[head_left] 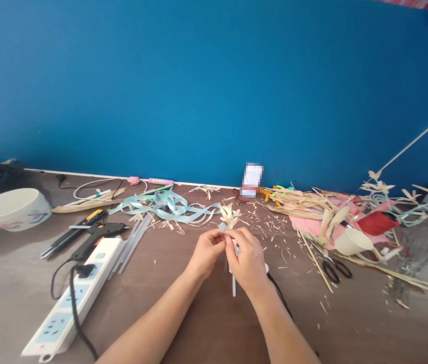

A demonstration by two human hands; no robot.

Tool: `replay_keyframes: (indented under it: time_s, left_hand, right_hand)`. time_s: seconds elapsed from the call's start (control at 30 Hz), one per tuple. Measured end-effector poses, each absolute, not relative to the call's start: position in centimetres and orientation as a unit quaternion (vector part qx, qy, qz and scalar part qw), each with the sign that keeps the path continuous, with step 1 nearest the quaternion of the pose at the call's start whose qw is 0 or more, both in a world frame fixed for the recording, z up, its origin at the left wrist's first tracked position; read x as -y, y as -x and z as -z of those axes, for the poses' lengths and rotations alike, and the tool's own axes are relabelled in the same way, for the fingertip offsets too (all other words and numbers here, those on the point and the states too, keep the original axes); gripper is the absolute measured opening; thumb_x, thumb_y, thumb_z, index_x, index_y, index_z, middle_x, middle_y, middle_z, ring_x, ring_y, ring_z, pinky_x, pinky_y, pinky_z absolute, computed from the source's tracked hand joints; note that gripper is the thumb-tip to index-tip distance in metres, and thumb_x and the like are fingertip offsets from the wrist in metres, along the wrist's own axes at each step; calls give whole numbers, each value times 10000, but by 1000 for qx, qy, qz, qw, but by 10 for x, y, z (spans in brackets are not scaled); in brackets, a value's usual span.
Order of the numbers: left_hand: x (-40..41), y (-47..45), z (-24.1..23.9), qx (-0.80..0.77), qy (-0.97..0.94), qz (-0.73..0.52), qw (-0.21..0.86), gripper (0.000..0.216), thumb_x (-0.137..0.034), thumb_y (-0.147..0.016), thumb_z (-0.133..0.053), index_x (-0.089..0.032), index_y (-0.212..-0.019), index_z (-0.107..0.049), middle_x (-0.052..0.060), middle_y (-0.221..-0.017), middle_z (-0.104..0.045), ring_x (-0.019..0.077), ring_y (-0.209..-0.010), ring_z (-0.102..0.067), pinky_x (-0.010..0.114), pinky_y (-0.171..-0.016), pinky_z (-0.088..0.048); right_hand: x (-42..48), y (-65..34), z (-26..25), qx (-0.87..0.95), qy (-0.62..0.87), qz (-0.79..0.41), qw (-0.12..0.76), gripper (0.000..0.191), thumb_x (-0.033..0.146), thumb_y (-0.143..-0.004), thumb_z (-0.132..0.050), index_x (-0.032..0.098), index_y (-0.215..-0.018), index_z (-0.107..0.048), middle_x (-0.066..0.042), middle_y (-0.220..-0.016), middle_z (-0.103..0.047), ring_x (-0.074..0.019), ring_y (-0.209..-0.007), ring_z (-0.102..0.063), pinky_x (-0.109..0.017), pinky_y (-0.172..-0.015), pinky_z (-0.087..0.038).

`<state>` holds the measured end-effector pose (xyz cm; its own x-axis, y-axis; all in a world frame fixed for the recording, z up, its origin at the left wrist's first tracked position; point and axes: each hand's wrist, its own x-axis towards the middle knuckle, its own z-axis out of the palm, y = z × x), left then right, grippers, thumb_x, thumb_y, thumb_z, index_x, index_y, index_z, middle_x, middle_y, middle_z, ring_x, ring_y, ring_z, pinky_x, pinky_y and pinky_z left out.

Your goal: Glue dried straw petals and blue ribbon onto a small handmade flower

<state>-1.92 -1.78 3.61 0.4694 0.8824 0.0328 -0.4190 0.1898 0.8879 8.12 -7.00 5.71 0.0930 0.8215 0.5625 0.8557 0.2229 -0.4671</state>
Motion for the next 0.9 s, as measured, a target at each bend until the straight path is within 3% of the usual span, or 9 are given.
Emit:
replay_keyframes:
  time_s: [0.17, 0.33, 0.57, 0.7, 0.9]
  left_hand:
    - [17, 22, -39, -219, -351, -423, 806, 128, -199, -629, -668, -107, -713, -640, 27, -650, -603, 105, -604, -541, 201, -560, -428]
    - [13, 21, -34, -249, -307, -424, 815, 240, -324, -682, -652, -90, -650, -614, 11, -569, -561, 65, -503, -493, 177, -505, -403]
    - [13, 20, -33, -278, -274, -424, 817, 236, -318, -643, -682, -101, -691, -603, 18, -608, -580, 104, -559, -542, 198, -491, -440]
    - [13, 19, -35, -292, -266, -433, 810, 242, -311, -615, -699, -103, -684, -597, 13, -609, -572, 99, -553, -532, 207, -490, -451]
    - [14, 17, -33, -332, -314, -456, 764, 255, -341, -612, -693, -104, -654, -609, 4, -571, -549, 95, -540, -510, 210, -514, -440]
  right_hand:
    - [73, -81, -54, 679, 617, 9, 399, 260, 177, -832, -402, 192, -1033, -566, -65, -866, -544, -179, -779, -521, -298, -712, -415]
    - [72, -78, -44, 680, 630, 32, 373, 271, 191, -809, -449, 205, -1047, -577, -60, -859, -509, -177, -744, -514, -303, -691, -417]
    - [70, -78, -35, 670, 614, 7, 416, 298, 167, -831, -423, 226, -1076, -583, -47, -823, -513, -151, -713, -529, -271, -672, -436]
    - [69, -77, -30, 650, 603, -30, 462, 225, 181, -832, -433, 212, -991, -590, -41, -817, -531, -136, -686, -541, -259, -655, -443]
    - [64, -76, -21, 538, 643, -151, 524, 76, 255, -749, -544, 191, -773, -511, 17, -622, -548, -110, -501, -515, -228, -517, -433]
